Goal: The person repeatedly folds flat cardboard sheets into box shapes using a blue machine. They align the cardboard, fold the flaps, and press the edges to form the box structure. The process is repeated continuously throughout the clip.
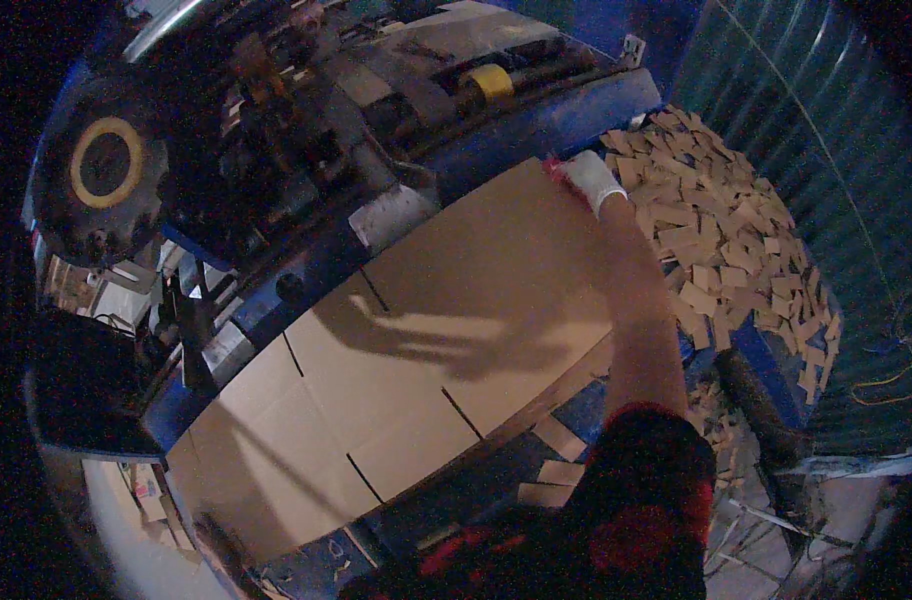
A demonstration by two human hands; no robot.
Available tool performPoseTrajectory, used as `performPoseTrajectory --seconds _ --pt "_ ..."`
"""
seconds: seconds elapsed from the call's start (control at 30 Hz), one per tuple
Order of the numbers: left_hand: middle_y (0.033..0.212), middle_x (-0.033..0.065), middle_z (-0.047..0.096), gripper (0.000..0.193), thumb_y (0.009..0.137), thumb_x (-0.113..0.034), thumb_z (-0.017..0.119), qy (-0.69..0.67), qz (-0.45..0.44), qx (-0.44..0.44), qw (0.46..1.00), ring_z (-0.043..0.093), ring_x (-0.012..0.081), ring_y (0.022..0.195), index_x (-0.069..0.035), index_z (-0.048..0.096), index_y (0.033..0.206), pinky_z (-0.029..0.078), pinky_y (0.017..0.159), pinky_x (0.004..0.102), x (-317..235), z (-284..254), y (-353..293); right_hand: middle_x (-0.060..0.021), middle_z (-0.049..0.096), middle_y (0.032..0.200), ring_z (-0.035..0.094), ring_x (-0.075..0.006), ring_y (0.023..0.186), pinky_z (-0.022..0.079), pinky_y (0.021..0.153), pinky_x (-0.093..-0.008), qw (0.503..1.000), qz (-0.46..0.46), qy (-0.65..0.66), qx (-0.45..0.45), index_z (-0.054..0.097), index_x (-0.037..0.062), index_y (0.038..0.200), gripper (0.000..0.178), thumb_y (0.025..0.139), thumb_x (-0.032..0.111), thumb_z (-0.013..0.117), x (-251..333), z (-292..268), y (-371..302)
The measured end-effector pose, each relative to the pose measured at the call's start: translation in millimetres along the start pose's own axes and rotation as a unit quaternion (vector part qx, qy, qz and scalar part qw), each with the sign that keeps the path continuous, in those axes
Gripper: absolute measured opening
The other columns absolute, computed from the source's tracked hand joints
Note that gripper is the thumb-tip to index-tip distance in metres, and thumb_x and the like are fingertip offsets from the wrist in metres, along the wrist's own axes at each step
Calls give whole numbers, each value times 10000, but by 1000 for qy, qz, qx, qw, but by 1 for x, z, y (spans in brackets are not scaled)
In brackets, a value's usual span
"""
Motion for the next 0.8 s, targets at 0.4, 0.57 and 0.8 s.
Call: performPoseTrajectory --seconds 0.4,0.57,0.8 --pt "1262 199 484 728 881 -564 516 22 24 13 999 436 298 1177 18 450 1313 324 987 433 37 25 46 -169 675 996 656 -330 930 493 866 -396 804 -15 -388 -451 628 88 1136 474 865 472 568 -12 -164 -129" --pt "1202 147 517 664 872 -537 549 21 46 26 998 464 248 1099 -13 489 1275 345 919 393 39 19 46 -230 659 981 627 -395 963 470 868 -462 989 40 -132 -48 575 69 1211 563 885 523 502 -49 -98 -189" --pt "1118 73 564 574 861 -500 595 -71 68 120 988 501 177 989 -56 542 1221 373 823 338 72 2 75 -227 660 1005 627 -388 962 491 799 -459 982 -95 -136 -87 559 30 1228 470 901 368 544 3 -91 -228"
Point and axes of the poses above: each hand's wrist, its own y-axis towards the middle knuckle, its own z-axis out of the palm, x = y × z, the point moved 10 cm from there along y, towards the middle knuckle
